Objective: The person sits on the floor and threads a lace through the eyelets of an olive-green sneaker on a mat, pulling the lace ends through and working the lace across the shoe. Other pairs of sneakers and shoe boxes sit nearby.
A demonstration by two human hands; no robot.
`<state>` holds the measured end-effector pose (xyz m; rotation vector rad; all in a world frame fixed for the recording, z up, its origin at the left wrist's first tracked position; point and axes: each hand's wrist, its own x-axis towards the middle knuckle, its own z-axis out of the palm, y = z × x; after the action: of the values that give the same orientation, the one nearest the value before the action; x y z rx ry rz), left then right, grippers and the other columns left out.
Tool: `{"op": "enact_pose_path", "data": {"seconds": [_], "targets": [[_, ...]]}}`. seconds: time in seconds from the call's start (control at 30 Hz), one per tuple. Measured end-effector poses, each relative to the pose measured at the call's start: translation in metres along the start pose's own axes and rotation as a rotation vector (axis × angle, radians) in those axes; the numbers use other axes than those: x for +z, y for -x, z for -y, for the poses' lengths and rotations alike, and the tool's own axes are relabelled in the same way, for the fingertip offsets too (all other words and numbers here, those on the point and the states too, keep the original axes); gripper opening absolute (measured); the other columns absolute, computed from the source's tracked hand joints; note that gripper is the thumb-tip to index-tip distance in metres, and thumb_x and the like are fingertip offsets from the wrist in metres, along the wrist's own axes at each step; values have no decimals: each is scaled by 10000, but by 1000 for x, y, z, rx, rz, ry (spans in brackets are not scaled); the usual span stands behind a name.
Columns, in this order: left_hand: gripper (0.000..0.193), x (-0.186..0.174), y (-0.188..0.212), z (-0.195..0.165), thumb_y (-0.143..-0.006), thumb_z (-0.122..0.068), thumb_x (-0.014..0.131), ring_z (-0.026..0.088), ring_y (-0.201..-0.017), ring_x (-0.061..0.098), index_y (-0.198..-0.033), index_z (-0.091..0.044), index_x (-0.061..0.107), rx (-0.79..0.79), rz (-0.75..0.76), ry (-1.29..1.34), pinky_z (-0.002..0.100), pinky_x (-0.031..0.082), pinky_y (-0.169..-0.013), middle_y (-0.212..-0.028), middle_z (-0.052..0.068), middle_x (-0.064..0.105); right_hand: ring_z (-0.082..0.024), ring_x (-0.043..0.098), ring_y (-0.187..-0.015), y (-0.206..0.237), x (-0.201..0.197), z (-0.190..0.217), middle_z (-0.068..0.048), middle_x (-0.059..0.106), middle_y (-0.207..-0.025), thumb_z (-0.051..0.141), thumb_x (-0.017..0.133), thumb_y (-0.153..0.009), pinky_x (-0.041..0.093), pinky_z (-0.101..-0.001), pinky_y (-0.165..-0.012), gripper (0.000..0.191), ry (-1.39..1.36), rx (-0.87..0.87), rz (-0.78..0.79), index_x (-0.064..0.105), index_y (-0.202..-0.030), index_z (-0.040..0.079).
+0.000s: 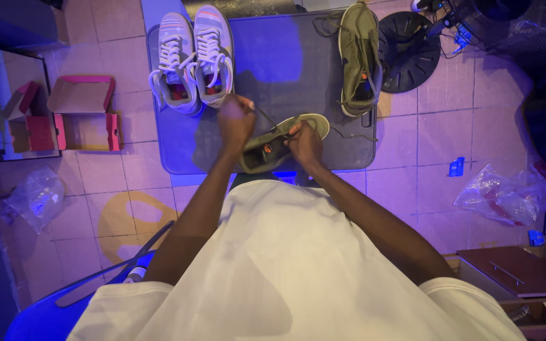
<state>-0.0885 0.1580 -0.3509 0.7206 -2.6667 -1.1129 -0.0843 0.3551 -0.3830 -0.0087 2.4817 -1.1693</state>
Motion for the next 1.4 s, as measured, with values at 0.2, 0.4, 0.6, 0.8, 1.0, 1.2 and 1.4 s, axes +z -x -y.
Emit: {"op": "enact_pose_path", "data": {"seconds": [0.2,0.4,0.6,0.8,1.0,1.2,1.4], "targets": [[65,-58,-30,8,-857,-43,679,373,-884,695,-921,-48,668,30,-144,30,462,522,-826,-906,184,707,-273,687,-916,9,4,10,-51,703,-883,96,842,-748,515,-431,-815,314,7,26,22,612,-960,114],[120,-107,-43,5,-932,-115,723,286,-809,702,-957,-21,653,17,-209,71,418,525,-738,-886,151,710,-258,653,-922,17,9,18,-45,687,-876,75,830,-735,512,-421,-808,296,49,-13,-33,629,-946,126],[108,-139,-49,-3,-959,-92,717,238,-754,685,-972,-6,652,24,-279,103,388,520,-705,-864,136,709,-251,625,-934,23,8,11,-20,688,-892,13,799,-753,500,-420,-797,288,103,-221,-126,626,-956,121],[78,-158,-47,-10,-994,-60,688,170,-781,696,-994,-5,633,85,-273,250,336,534,-725,-881,107,728,-230,642,-898,25,10,1,-25,677,-889,74,855,-730,510,-406,-766,325,63,-237,-167,635,-964,126],[83,-172,-38,-37,-1029,-60,671,134,-807,682,-1018,5,620,148,-259,320,297,534,-747,-909,95,713,-197,640,-841,24,13,-5,-8,680,-797,108,868,-756,516,-384,-758,312,40,-196,-70,652,-982,120],[122,-188,-20,-83,-1093,-78,686,133,-916,709,-1060,12,612,339,-218,380,299,567,-868,-976,83,716,-190,651,-838,19,19,-12,-9,675,-835,113,863,-747,533,-376,-746,302,-6,-209,-47,664,-974,113],[63,-185,28,-159,-1089,-89,669,162,-938,660,-1071,-35,643,428,-67,447,320,534,-850,-1019,82,693,-227,648,-933,14,22,-9,-19,755,-894,146,819,-829,526,-398,-821,181,113,-263,-77,705,-969,132]]}}
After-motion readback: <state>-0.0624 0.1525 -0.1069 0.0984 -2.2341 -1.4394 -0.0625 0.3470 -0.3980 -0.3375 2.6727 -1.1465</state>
